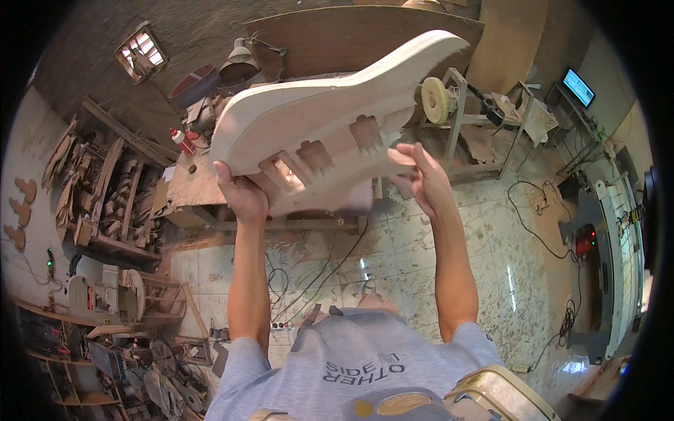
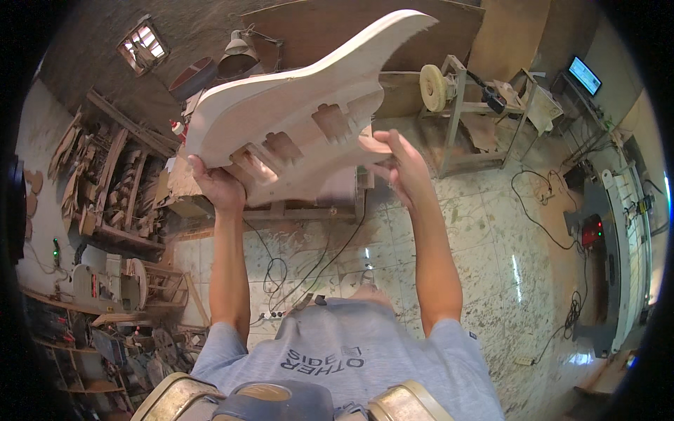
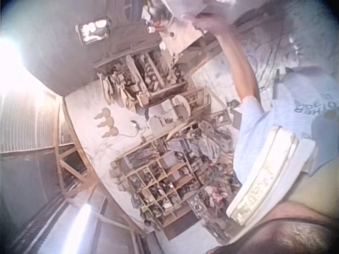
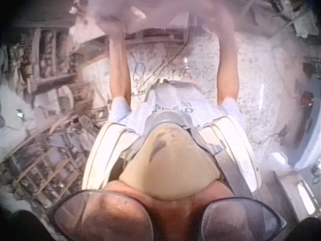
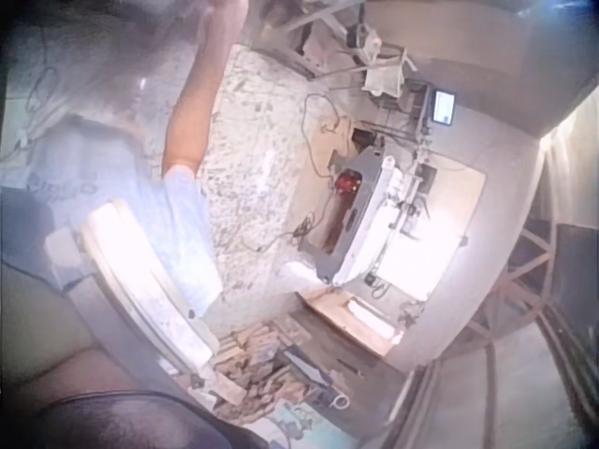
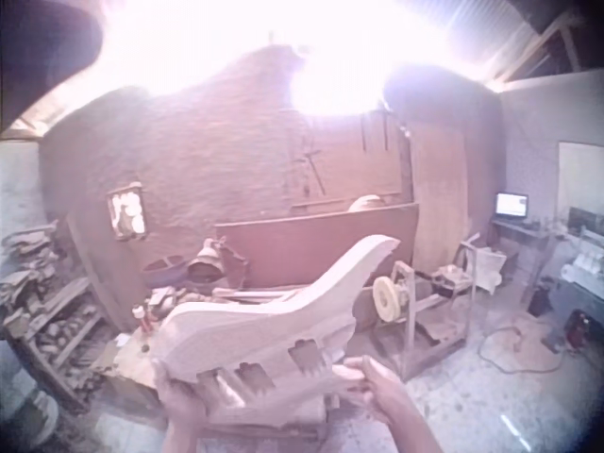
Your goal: The person sands the edges and curves of a wooden guitar body using a belt sander, holding the body with both hands and turning it to reach different sections.
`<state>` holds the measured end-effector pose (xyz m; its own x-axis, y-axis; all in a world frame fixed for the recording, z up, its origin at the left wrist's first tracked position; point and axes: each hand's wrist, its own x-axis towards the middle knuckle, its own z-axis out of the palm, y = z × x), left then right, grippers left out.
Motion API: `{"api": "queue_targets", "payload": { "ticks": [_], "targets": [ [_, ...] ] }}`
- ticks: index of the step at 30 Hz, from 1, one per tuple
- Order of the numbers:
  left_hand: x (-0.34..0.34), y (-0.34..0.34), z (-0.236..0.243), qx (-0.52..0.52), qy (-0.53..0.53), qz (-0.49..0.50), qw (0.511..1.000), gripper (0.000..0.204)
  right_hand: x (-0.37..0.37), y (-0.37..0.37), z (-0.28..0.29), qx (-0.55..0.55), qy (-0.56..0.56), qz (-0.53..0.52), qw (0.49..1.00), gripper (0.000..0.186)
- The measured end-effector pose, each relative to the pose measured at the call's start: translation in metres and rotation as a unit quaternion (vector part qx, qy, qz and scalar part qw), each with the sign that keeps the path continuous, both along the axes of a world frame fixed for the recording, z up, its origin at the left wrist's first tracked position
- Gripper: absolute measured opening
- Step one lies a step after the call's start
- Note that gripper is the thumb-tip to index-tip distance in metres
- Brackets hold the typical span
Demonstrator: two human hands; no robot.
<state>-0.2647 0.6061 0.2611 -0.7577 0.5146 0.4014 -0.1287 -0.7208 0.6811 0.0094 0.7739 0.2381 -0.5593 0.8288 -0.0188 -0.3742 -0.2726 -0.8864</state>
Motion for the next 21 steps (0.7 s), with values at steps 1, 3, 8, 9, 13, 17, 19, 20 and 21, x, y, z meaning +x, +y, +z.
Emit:
{"api": "queue_targets", "payload": {
  "ticks": [1, 3, 8, 9, 13, 17, 19, 20, 21],
  "targets": [
    [-0.007, 0.013, 0.000, -0.006, 0.038, 0.062, 0.997, 0.067, -0.008, 0.018, -0.001, -0.004, 0.023, 0.001, 1.000, 0.043],
    [-0.013, 0.026, 0.003, 0.014, 0.031, -0.008, 0.999, 0.069, -0.020, 0.055, -0.006, 0.043, 0.030, -0.022, 0.998, 0.036],
    [-0.008, 0.052, 0.009, -0.003, -0.127, -0.120, 0.985, 0.075, -0.037, 0.103, 0.011, 0.016, 0.192, -0.085, 0.978, 0.035],
    [-0.027, 0.041, 0.001, -0.002, -0.136, -0.170, 0.976, 0.074, -0.051, 0.105, 0.015, 0.078, 0.130, -0.114, 0.982, 0.042],
    [-0.041, 0.059, -0.041, -0.106, -0.176, -0.184, 0.961, 0.049, -0.060, 0.136, 0.019, 0.189, 0.204, -0.046, 0.959, 0.027],
    [-0.061, 0.071, -0.088, -0.093, -0.231, -0.164, 0.955, 0.038, -0.065, 0.156, 0.001, 0.232, 0.000, -0.024, 0.972, 0.032],
    [-0.059, 0.079, -0.108, -0.118, -0.253, -0.157, 0.947, 0.036, -0.061, 0.169, -0.018, 0.209, -0.033, -0.010, 0.977, 0.031],
    [-0.057, 0.083, -0.114, -0.118, -0.249, -0.142, 0.951, 0.037, -0.063, 0.176, -0.028, 0.196, -0.046, -0.003, 0.979, 0.031],
    [-0.056, 0.086, -0.118, -0.120, -0.241, -0.128, 0.954, 0.038, -0.065, 0.183, -0.042, 0.189, -0.056, -0.004, 0.980, 0.030]
  ]
}}
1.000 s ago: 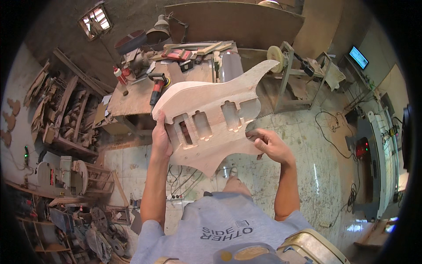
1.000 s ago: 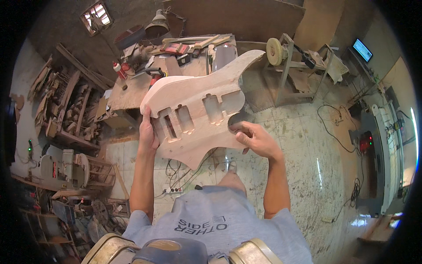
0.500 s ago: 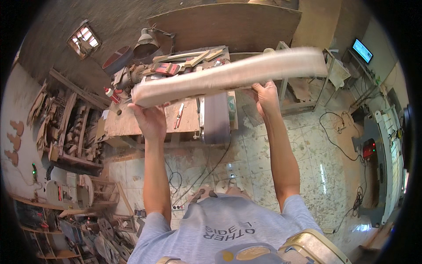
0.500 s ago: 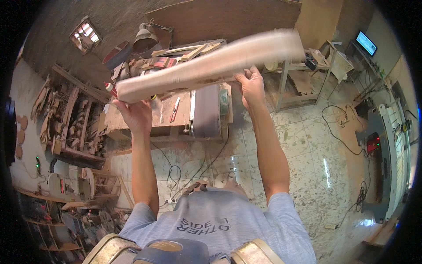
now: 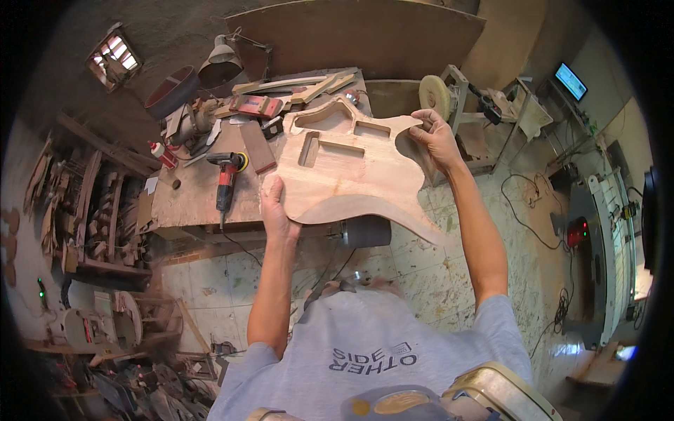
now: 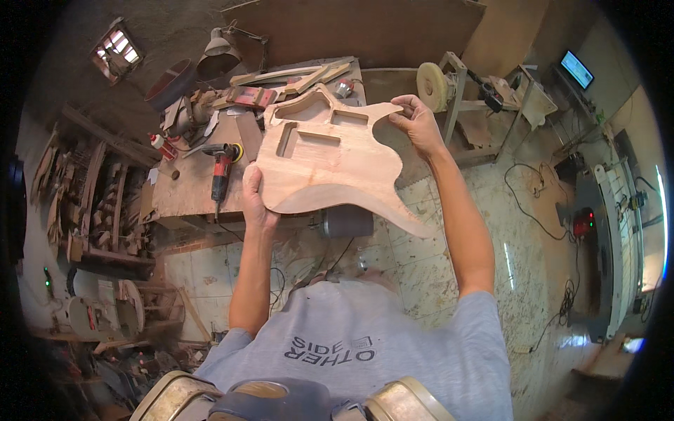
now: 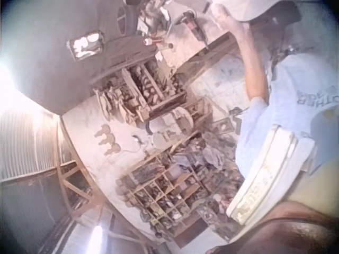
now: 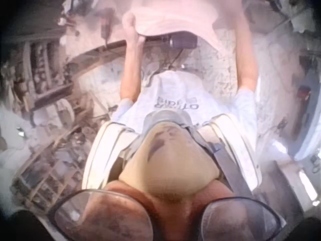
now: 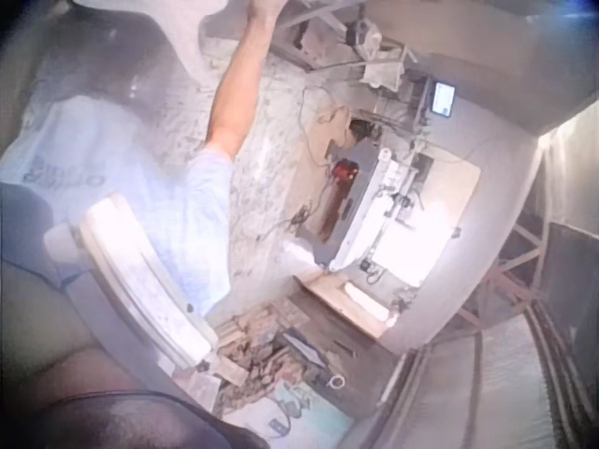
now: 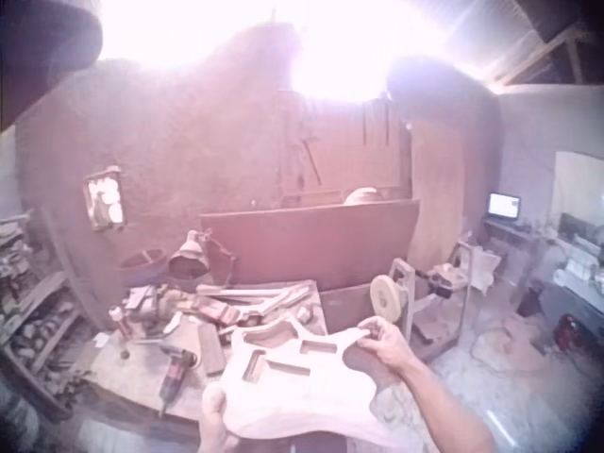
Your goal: The person sands the edges and curves of a wooden guitar body using a belt sander, holding the body with both hands and turning it to reach different sections.
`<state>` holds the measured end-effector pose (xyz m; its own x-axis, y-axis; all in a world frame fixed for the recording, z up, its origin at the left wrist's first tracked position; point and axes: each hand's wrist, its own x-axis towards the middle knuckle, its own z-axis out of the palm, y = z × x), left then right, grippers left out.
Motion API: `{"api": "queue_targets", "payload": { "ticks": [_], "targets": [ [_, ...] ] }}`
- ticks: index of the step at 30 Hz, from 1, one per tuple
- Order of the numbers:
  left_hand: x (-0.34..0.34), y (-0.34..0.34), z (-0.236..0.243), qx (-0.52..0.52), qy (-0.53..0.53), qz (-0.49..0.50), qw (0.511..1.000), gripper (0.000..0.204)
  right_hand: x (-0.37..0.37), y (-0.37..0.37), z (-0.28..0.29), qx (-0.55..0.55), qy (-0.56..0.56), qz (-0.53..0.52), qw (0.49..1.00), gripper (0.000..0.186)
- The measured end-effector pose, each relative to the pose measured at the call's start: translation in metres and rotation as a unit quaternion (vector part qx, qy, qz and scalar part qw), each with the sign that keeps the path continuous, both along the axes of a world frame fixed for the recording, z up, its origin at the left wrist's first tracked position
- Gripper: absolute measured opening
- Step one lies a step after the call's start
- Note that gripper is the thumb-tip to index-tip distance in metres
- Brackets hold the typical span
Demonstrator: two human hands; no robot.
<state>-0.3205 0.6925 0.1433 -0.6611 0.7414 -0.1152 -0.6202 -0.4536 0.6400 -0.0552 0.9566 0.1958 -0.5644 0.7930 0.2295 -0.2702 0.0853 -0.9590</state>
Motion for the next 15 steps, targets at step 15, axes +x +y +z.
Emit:
{"api": "queue_targets", "payload": {
  "ticks": [15],
  "targets": [
    [0.009, 0.037, -0.034, -0.094, -0.008, 0.045, 0.995, 0.033, -0.032, 0.059, -0.072, 0.024, -0.192, -0.012, 0.981, 0.034]
  ]
}}
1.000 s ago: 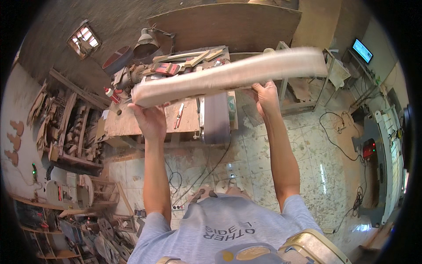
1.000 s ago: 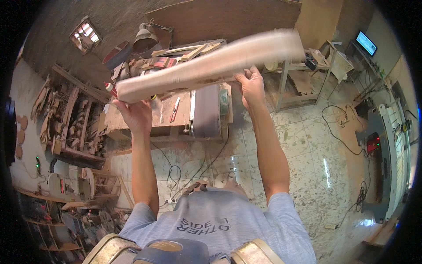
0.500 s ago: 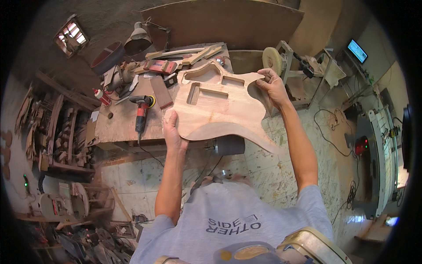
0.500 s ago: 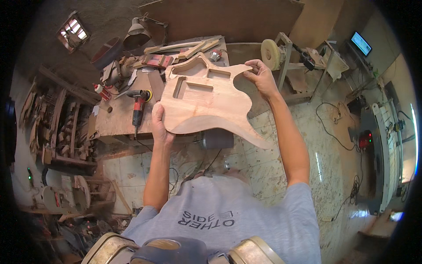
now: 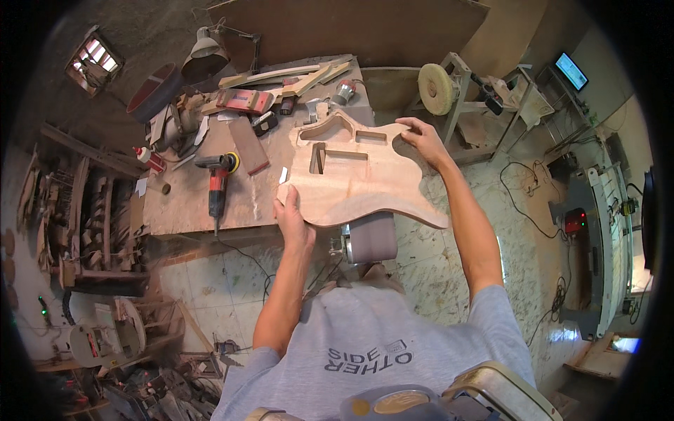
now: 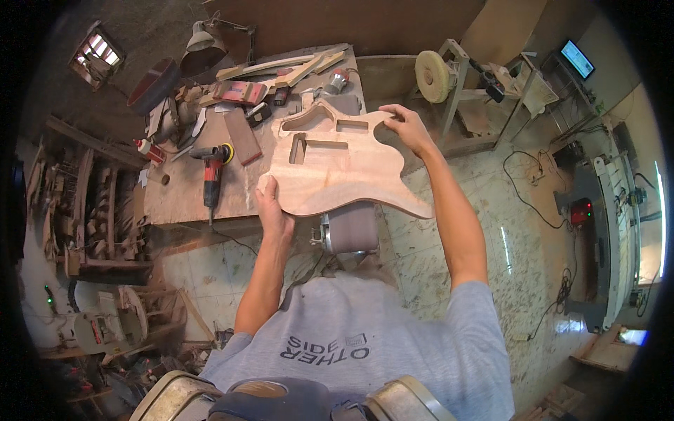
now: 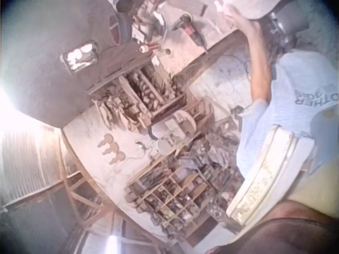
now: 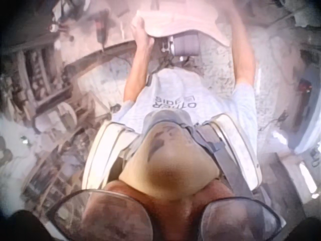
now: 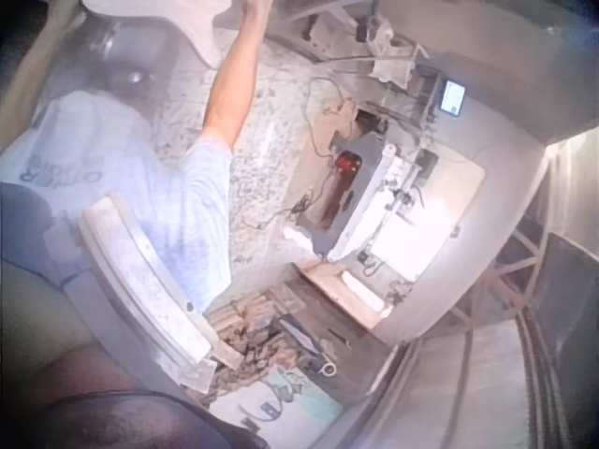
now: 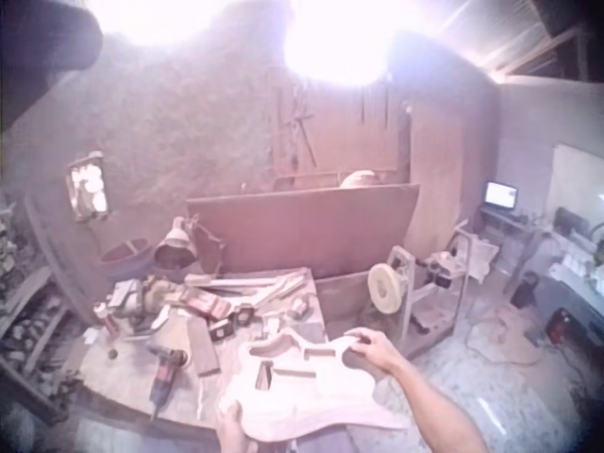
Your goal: The person sands the edges and curves of a wooden guitar body using a belt sander, holding the body with both hands and turning it to reach different sections.
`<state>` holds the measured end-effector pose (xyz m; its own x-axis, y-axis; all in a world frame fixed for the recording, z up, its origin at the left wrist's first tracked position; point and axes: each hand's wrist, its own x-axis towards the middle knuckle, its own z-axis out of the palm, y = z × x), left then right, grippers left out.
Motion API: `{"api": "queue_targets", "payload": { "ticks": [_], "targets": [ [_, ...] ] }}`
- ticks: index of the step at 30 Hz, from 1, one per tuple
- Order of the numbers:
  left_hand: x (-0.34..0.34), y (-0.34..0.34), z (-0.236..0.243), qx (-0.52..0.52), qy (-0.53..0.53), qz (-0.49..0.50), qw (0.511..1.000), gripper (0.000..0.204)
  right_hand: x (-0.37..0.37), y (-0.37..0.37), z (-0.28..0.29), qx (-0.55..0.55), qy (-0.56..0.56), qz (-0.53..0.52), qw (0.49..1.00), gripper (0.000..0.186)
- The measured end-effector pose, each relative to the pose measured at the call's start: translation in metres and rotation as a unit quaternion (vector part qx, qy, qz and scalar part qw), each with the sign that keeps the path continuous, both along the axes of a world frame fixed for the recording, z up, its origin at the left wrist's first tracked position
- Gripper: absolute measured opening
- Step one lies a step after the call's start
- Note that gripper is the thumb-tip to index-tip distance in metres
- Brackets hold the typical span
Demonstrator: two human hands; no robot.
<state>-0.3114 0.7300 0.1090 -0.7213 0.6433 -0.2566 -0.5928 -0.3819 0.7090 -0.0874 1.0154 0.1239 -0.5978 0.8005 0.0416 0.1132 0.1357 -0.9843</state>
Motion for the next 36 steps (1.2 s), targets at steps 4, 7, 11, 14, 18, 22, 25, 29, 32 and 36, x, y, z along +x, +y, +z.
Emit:
{"api": "queue_targets", "payload": {
  "ticks": [4, 7, 11, 14, 18, 22, 25, 29, 32, 36],
  "targets": [
    [-0.019, -0.007, -0.008, -0.018, 0.025, -0.024, 0.999, 0.032, -0.018, -0.010, 0.011, 0.244, -0.132, -0.049, 0.960, 0.050],
    [-0.034, -0.017, -0.008, -0.042, 0.036, -0.026, 0.998, 0.033, -0.039, -0.032, 0.027, 0.346, -0.224, -0.059, 0.909, 0.066],
    [-0.058, -0.023, -0.008, -0.064, 0.062, -0.043, 0.995, 0.034, -0.053, -0.036, 0.021, 0.376, -0.238, -0.069, 0.893, 0.072],
    [-0.080, -0.030, -0.007, -0.146, 0.156, -0.048, 0.976, 0.024, -0.065, -0.044, 0.020, 0.373, -0.248, -0.063, 0.892, 0.071],
    [-0.118, -0.032, 0.013, -0.361, 0.440, -0.104, 0.815, 0.041, -0.069, -0.051, 0.018, 0.363, -0.243, -0.070, 0.897, 0.072],
    [-0.099, 0.000, 0.046, -0.481, 0.617, -0.103, 0.615, 0.064, -0.055, -0.054, 0.023, 0.340, -0.253, -0.065, 0.903, 0.074],
    [-0.068, 0.023, 0.051, -0.453, 0.676, -0.091, 0.574, 0.068, -0.027, -0.049, 0.028, 0.335, -0.262, -0.082, 0.901, 0.074],
    [-0.042, 0.046, 0.041, -0.438, 0.709, -0.160, 0.529, 0.065, 0.022, -0.038, 0.027, 0.329, -0.278, -0.104, 0.897, 0.071],
    [-0.008, 0.053, 0.054, -0.401, 0.716, -0.126, 0.558, 0.064, 0.050, -0.039, 0.031, 0.294, -0.300, -0.116, 0.900, 0.070],
    [-0.001, 0.057, 0.052, -0.400, 0.731, -0.147, 0.532, 0.067, 0.056, -0.044, 0.035, 0.281, -0.315, -0.131, 0.897, 0.069]
  ]
}}
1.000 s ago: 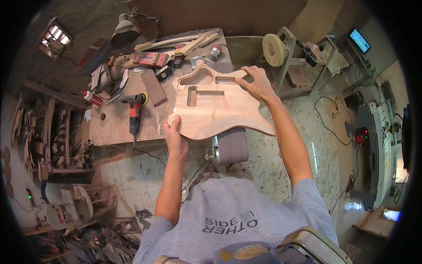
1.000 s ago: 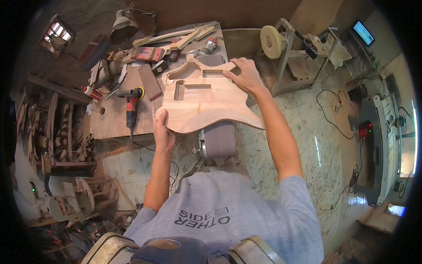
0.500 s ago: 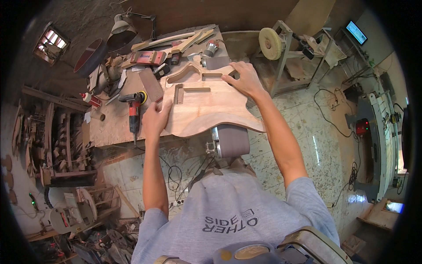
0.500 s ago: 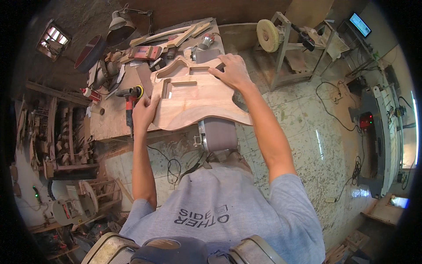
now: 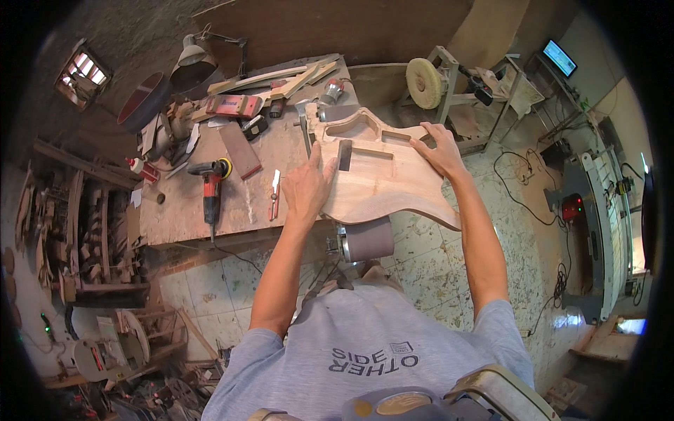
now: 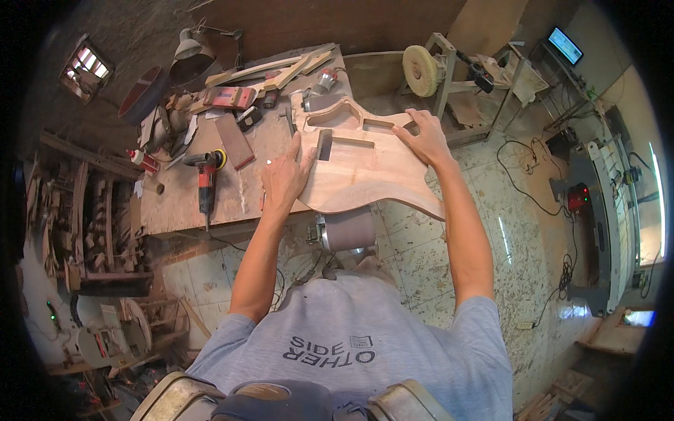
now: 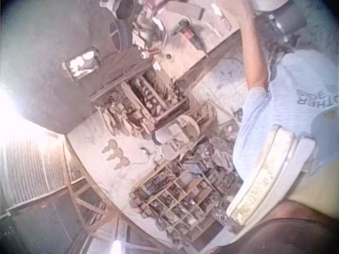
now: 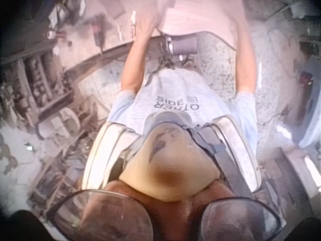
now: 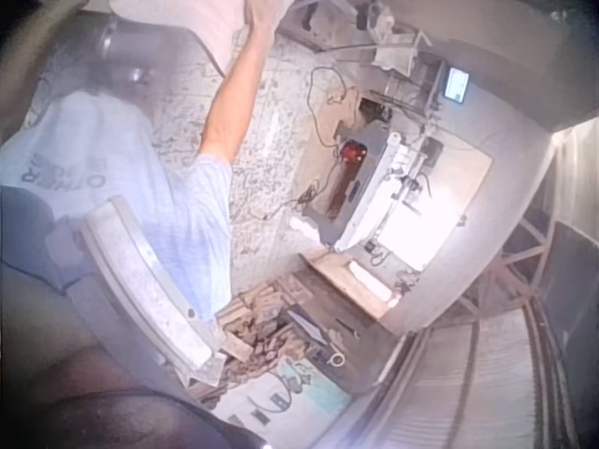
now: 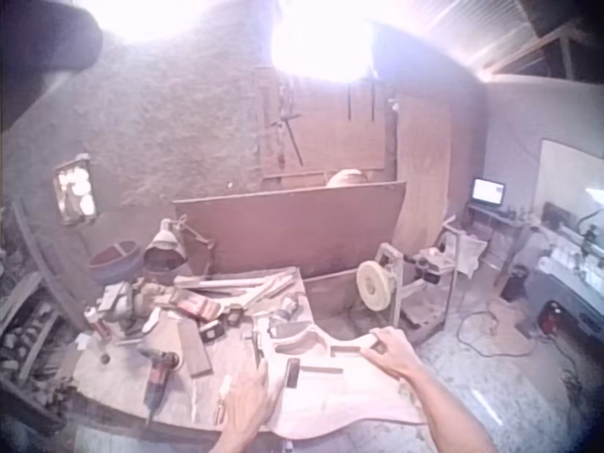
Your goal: The person sands the edges and curves of a wooden guitar body using a belt sander, holding the body with both hands and turning it to reach different sections.
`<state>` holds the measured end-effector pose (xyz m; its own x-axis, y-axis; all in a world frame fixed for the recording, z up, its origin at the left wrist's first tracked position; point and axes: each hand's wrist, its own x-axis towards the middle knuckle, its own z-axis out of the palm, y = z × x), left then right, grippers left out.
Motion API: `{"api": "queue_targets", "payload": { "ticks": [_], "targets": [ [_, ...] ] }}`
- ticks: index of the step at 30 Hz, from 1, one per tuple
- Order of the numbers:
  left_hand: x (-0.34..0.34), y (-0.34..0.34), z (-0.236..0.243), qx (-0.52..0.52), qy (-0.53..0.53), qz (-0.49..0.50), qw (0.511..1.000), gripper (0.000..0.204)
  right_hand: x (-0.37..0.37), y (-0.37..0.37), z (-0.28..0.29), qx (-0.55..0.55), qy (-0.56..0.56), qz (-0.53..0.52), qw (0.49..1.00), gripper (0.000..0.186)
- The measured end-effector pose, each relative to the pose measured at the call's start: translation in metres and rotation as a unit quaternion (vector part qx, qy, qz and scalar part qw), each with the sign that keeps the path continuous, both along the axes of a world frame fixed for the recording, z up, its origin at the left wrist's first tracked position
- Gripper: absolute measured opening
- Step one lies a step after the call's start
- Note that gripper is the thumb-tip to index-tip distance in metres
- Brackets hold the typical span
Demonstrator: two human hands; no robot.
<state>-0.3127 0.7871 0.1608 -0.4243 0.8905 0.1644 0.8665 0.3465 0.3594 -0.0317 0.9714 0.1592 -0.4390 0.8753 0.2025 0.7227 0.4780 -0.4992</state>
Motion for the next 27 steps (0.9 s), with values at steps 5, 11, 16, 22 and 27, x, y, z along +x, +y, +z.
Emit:
{"api": "queue_targets", "payload": {
  "ticks": [5, 11, 16, 22, 27],
  "targets": [
    [-0.018, -0.013, 0.007, -0.043, -0.025, 0.022, 0.999, 0.078, -0.022, -0.002, -0.012, 0.037, 0.024, 0.026, 0.999, 0.068],
    [-0.084, -0.037, 0.008, -0.116, -0.039, 0.039, 0.992, 0.089, -0.091, -0.024, -0.015, 0.068, 0.033, 0.063, 0.995, 0.072],
    [-0.113, -0.035, 0.015, -0.112, -0.107, 0.025, 0.988, 0.082, -0.107, -0.033, -0.020, 0.071, 0.034, 0.054, 0.995, 0.073],
    [-0.127, 0.002, -0.032, -0.007, -0.172, -0.023, 0.985, 0.081, -0.095, -0.035, -0.015, 0.023, 0.050, 0.031, 0.998, 0.072],
    [-0.105, 0.031, -0.034, -0.044, -0.169, -0.064, 0.982, 0.092, -0.063, -0.028, -0.017, -0.001, 0.078, 0.001, 0.997, 0.071]
  ]
}}
